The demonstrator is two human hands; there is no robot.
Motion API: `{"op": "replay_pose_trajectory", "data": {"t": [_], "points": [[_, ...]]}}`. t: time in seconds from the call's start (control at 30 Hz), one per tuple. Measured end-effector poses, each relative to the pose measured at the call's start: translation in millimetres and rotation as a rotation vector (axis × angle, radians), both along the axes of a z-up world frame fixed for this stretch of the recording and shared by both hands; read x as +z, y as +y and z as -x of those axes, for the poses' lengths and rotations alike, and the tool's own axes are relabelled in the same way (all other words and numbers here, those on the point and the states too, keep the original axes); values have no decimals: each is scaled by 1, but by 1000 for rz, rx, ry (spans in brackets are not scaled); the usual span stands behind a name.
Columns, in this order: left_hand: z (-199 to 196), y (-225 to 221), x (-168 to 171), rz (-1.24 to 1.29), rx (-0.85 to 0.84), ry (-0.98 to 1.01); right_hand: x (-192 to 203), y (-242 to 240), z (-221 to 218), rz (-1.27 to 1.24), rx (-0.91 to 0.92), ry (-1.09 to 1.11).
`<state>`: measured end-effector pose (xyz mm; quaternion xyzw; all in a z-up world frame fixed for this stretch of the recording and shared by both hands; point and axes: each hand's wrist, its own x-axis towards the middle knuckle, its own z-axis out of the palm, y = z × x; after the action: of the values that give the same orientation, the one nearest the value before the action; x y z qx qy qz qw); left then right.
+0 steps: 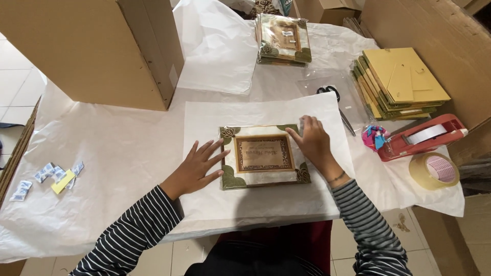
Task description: A person wraps a decorative picture frame in white protective paper on a packaging table.
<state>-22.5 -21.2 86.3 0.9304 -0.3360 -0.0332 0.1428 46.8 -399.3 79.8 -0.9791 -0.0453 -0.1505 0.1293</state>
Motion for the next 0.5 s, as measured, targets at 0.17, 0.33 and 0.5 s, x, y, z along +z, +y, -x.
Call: {"op": "replay_pose_trajectory", "data": {"t": [0.17,0.33,0.5], "points": [[2,-3,-2,-16,4,-10,3,14,55,-49,187,44],[2,-5,-1,-12,6,-2,-10,25,88,-109,299,188],[2,-5,-6,-41,12,-37,-11,25,92,-180,164,255]]}}
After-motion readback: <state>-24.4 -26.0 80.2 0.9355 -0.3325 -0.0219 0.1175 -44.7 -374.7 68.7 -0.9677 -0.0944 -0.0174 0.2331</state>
